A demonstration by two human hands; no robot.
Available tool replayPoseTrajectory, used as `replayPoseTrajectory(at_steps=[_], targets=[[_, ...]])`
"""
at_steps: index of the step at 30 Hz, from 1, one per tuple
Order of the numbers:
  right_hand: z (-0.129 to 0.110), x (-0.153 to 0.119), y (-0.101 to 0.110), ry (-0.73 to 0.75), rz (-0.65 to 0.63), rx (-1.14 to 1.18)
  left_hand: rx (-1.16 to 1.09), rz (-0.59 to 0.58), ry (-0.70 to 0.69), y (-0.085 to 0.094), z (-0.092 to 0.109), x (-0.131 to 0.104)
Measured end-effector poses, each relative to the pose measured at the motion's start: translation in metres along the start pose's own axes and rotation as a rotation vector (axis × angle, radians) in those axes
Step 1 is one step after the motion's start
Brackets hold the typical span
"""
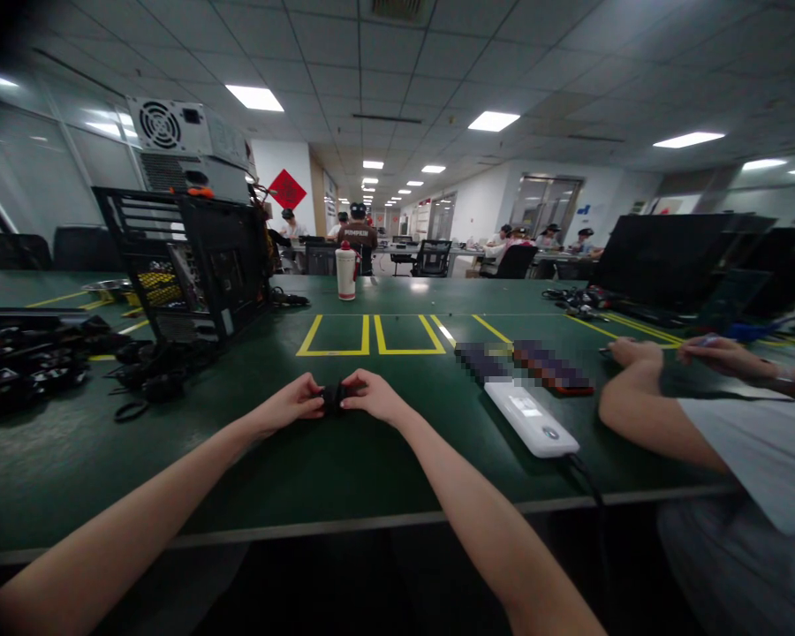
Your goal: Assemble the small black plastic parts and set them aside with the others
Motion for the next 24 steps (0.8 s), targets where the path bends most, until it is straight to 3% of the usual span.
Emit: replayPoseTrajectory(at_steps=[11, 24], targets=[[0.002, 0.001, 0.002, -0.036, -0.007, -0.024, -0.083, -0.069, 0.041, 0.001, -0.011, 0.005], [0.013, 0.004, 0.01, -0.057, 0.037, -0.117, -0.031, -0.061, 0.052, 0.0, -0.017, 0.009]])
Point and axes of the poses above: each hand's wrist, its own x-axis towards the middle knuckle, its own y-axis out of the back of the hand, z = x × y, the point moved 5 cm from there along x, towards the middle knuckle, and after that the axes turned 15 degrees about x, right-handed, at the moved point
